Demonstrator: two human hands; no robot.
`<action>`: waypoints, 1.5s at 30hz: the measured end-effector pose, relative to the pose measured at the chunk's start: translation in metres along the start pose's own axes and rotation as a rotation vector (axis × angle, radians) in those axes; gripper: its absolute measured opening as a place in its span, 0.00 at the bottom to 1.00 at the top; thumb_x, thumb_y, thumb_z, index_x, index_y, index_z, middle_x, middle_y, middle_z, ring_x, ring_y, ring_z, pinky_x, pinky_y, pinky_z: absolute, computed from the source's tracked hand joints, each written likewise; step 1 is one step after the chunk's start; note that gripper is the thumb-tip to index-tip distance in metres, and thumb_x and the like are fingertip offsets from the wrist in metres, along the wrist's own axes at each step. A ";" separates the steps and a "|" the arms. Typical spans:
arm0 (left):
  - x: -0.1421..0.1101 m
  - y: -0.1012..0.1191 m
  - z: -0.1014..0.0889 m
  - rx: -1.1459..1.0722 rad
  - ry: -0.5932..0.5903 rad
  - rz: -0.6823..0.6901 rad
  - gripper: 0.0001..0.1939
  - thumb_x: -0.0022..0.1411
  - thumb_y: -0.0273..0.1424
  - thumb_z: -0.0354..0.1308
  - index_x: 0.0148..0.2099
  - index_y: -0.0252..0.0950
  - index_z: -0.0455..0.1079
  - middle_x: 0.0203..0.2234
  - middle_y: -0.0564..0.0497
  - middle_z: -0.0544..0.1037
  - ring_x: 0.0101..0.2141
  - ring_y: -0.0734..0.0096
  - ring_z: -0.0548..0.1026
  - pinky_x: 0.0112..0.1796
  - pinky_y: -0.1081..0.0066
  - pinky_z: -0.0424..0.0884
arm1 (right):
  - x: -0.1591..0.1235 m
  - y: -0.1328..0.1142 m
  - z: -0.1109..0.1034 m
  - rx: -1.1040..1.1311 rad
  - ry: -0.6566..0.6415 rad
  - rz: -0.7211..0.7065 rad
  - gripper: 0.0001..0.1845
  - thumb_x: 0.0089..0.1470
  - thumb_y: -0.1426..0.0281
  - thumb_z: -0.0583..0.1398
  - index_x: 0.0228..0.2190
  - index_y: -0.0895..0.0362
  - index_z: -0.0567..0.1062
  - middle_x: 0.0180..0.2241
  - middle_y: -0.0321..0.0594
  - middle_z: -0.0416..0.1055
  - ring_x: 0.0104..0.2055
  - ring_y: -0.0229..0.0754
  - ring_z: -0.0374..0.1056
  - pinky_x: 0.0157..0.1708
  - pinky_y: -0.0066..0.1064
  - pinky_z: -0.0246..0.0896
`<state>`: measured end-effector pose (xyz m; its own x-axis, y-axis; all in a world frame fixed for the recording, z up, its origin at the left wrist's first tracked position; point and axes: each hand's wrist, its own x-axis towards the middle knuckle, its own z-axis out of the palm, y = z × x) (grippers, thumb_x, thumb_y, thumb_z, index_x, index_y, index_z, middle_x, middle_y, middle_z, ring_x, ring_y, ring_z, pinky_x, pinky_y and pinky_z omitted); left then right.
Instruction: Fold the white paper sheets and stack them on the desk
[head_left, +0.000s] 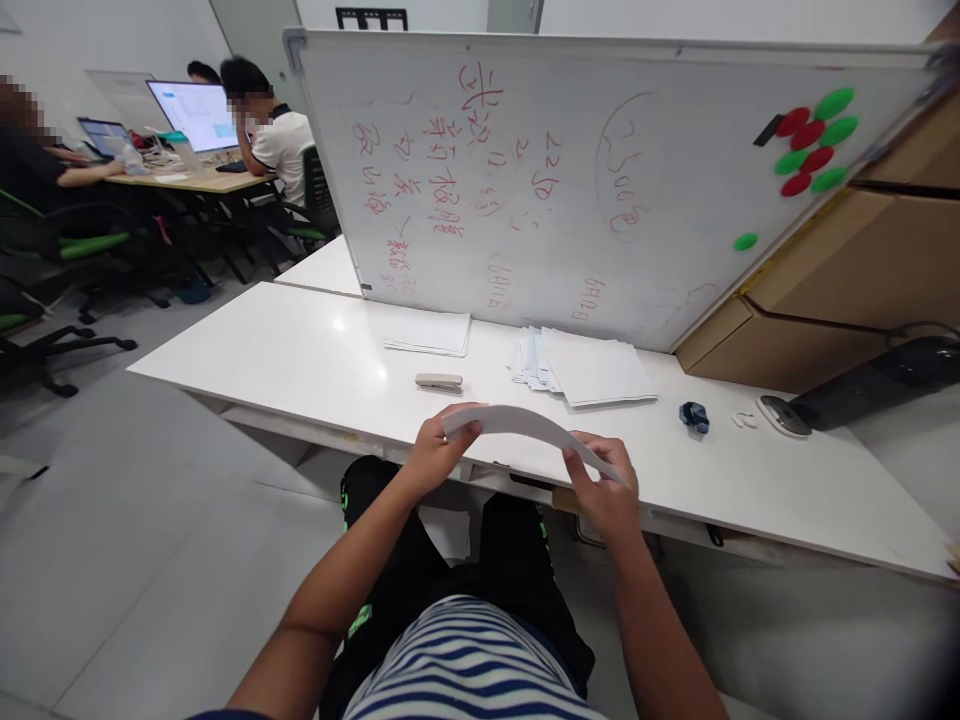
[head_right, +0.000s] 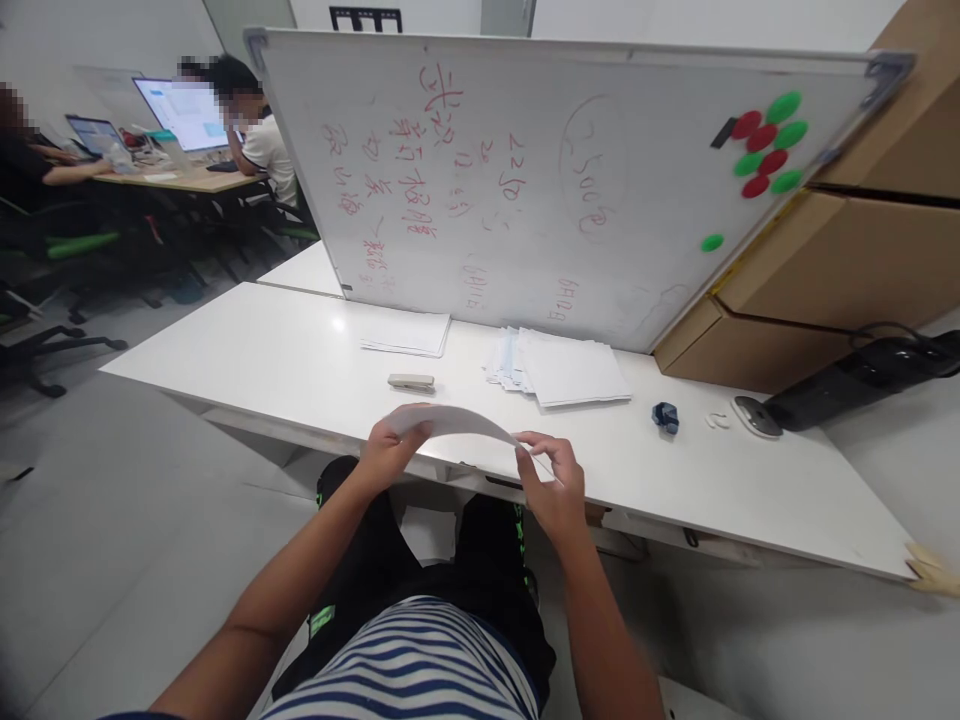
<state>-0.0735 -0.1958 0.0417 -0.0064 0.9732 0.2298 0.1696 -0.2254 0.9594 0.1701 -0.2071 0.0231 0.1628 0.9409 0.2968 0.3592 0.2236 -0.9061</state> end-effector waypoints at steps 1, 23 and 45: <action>0.006 -0.004 0.003 0.010 -0.036 0.007 0.20 0.60 0.45 0.56 0.49 0.39 0.73 0.46 0.47 0.77 0.48 0.59 0.73 0.49 0.63 0.68 | 0.002 0.006 0.006 -0.037 0.017 0.015 0.16 0.51 0.55 0.61 0.37 0.53 0.71 0.42 0.47 0.75 0.46 0.52 0.70 0.44 0.43 0.65; 0.028 -0.048 0.004 0.026 -0.042 -0.371 0.35 0.55 0.39 0.63 0.61 0.35 0.57 0.48 0.40 0.74 0.44 0.57 0.75 0.41 0.63 0.72 | -0.029 0.026 0.007 0.024 -0.353 0.382 0.21 0.53 0.55 0.58 0.40 0.57 0.78 0.38 0.44 0.78 0.40 0.53 0.72 0.39 0.40 0.66; -0.038 -0.025 0.059 0.899 -0.617 0.269 0.33 0.58 0.51 0.56 0.59 0.37 0.62 0.63 0.42 0.58 0.64 0.50 0.49 0.60 0.48 0.48 | -0.077 0.063 0.036 0.476 -0.192 0.675 0.24 0.41 0.50 0.67 0.28 0.60 0.78 0.20 0.39 0.73 0.20 0.38 0.64 0.21 0.31 0.59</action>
<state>-0.0194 -0.2244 -0.0010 0.5848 0.8095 0.0520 0.7429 -0.5603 0.3663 0.1467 -0.2562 -0.0676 0.0292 0.9282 -0.3708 -0.1916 -0.3589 -0.9135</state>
